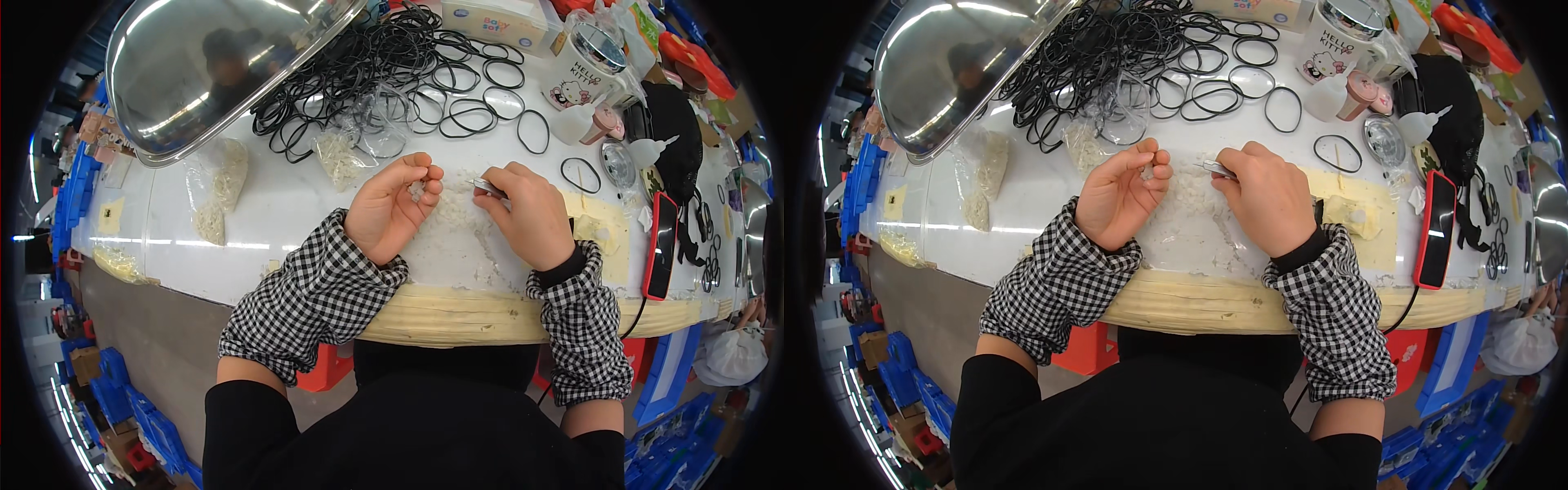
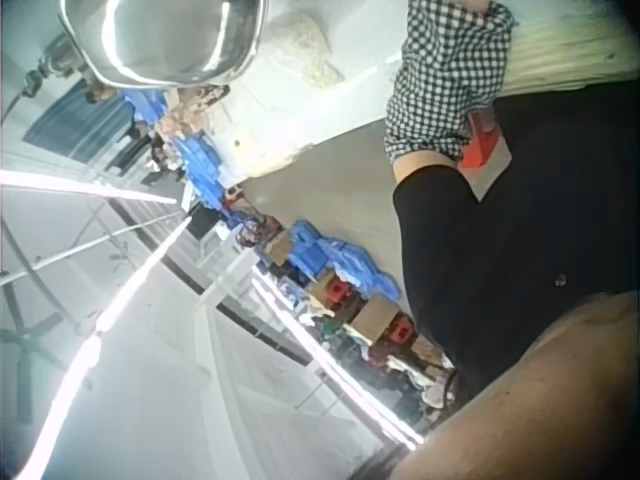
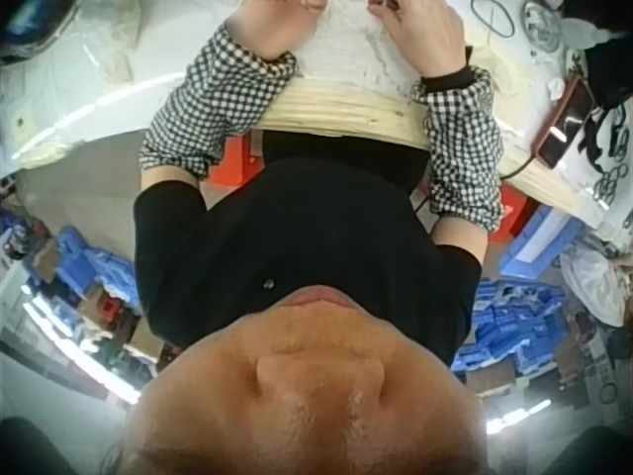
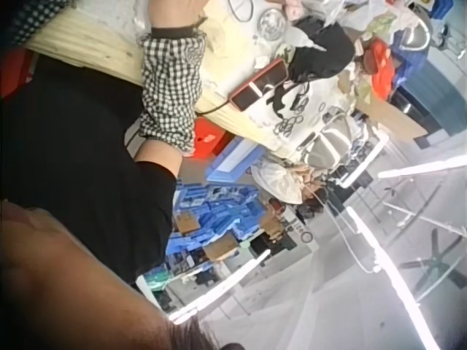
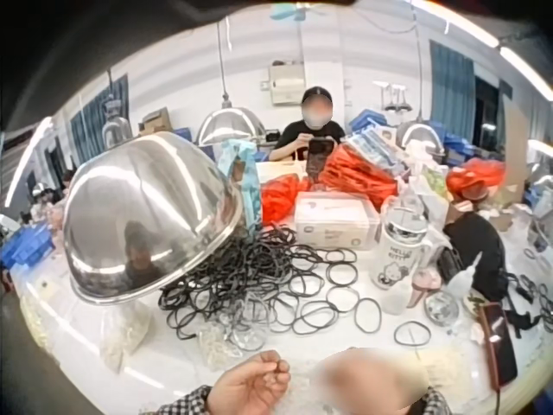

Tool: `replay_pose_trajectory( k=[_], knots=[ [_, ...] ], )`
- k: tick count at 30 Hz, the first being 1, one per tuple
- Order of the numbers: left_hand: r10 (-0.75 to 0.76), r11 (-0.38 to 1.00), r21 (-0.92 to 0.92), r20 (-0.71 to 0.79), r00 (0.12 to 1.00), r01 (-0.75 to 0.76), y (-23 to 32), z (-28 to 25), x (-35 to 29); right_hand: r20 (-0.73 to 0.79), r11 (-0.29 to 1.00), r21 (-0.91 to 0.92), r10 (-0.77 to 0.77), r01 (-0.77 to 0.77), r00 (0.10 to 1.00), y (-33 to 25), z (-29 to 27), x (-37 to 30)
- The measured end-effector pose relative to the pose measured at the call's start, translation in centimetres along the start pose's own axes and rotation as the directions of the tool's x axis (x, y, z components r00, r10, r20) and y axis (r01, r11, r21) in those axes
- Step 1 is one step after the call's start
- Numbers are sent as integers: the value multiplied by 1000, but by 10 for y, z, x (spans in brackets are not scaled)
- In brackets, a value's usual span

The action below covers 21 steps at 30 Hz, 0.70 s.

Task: Manually attaching small rubber rings onto white plastic toy components at an assembly workbench.

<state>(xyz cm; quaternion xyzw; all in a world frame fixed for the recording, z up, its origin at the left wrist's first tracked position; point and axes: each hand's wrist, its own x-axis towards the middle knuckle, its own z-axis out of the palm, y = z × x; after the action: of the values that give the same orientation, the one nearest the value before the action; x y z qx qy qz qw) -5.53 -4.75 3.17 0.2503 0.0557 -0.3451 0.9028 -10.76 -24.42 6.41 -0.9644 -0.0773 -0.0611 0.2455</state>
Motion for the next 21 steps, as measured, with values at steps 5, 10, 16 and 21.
replay_pose_trajectory(
  k=[5, 10, 16, 21],
  knots=[
    [6, 995, 102, -33, 999, -2, -1, 5, -1, -12, 997, -74, -13, 12, 1000, 7, 11, -2],
    [-60, 948, 310, -41, 997, 70, -5, 14, -4, -202, 970, 209, -79, 122, 976, -8, 5, 4],
    [-263, 936, 294, 229, 937, 191, -2, 7, -5, -294, 883, 360, -200, 302, 935, -20, 4, 3],
    [-308, 924, 282, 150, 940, 258, -5, 22, -10, -299, 847, 410, -225, 338, 927, -20, 6, 1]
  ],
)
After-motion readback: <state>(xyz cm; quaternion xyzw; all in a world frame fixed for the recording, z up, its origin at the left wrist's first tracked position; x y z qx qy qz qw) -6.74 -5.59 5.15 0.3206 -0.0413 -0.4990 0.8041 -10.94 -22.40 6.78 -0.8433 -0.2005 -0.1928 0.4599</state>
